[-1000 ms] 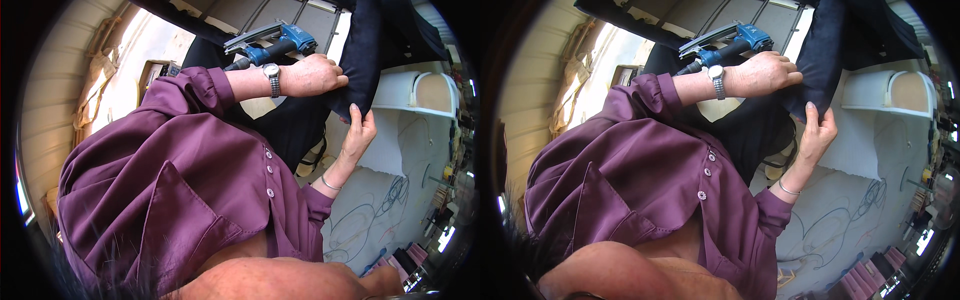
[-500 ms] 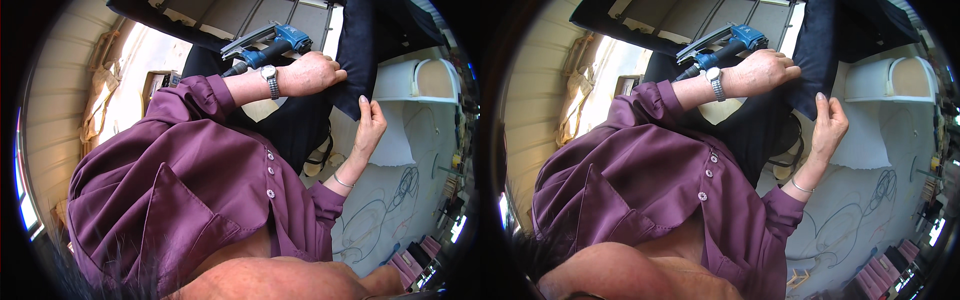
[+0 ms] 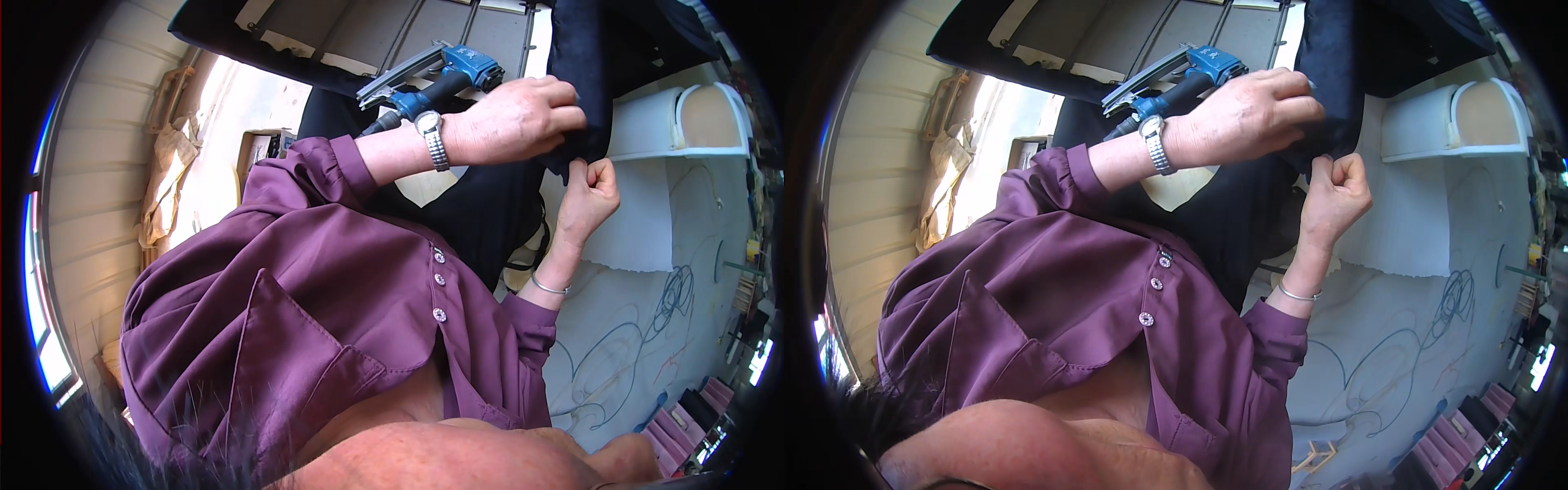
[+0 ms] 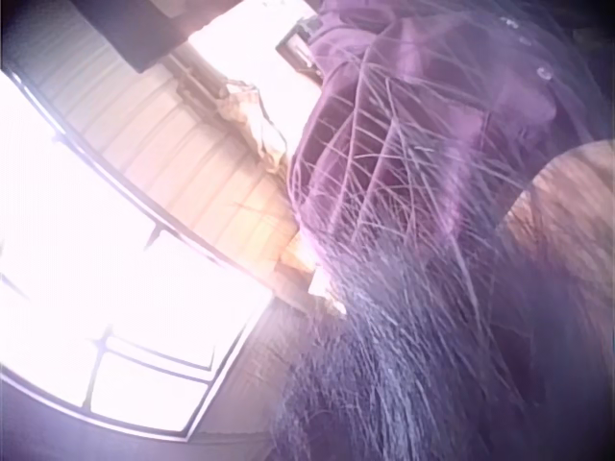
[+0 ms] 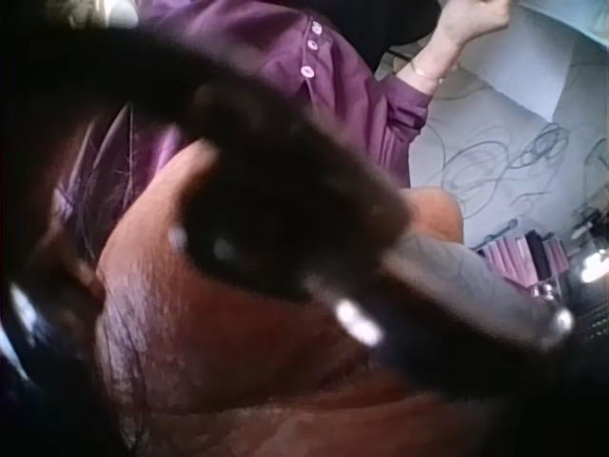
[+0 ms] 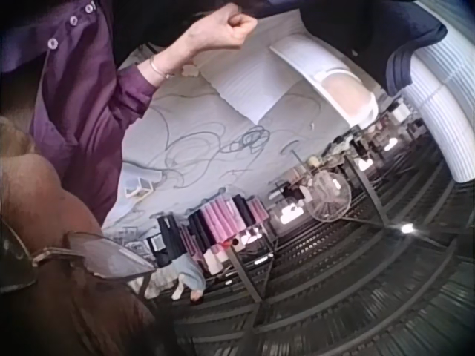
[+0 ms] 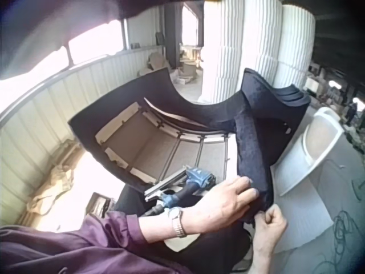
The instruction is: The person is upholstering a chair frame by stapling fabric and trimming the excess.
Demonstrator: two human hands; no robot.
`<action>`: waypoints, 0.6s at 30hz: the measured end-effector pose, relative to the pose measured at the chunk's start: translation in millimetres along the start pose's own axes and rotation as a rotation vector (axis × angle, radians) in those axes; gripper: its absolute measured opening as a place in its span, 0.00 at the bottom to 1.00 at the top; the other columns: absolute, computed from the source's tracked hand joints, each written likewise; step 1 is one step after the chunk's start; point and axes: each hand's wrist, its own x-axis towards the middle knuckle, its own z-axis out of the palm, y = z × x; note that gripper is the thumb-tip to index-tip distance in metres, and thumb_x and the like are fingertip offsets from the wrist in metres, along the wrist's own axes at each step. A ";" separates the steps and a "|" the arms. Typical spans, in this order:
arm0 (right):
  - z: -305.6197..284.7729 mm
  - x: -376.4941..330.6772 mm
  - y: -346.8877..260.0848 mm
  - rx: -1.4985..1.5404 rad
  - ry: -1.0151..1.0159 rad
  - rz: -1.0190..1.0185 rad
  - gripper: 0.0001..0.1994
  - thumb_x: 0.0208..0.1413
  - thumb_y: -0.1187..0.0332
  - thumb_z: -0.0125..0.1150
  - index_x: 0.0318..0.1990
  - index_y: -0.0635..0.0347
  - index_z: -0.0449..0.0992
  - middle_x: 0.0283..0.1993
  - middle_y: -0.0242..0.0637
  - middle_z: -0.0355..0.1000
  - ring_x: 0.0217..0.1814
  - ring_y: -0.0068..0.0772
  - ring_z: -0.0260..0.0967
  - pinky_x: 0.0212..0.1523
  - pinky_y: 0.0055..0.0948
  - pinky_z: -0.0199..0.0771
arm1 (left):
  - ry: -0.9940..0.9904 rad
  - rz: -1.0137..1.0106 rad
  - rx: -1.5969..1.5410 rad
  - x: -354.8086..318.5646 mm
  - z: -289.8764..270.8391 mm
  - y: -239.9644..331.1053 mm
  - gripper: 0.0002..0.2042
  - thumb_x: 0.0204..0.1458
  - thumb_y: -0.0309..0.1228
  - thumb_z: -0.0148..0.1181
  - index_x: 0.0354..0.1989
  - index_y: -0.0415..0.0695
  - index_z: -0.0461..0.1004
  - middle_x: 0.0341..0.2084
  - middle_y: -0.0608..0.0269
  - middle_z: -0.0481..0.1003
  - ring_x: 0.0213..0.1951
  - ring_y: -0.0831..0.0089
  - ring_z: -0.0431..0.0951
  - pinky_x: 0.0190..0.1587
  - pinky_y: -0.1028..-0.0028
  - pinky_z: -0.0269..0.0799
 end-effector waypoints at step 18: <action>-5.9 -3.5 -2.6 0.118 0.000 -0.109 0.13 0.59 0.78 0.63 0.44 0.61 0.63 0.29 0.29 0.67 0.29 0.16 0.64 0.31 0.18 0.66 | -0.114 -0.193 -0.112 -9.8 47.8 23.7 0.21 0.43 0.34 0.70 0.48 0.45 0.78 0.31 0.67 0.73 0.34 0.67 0.77 0.40 0.68 0.68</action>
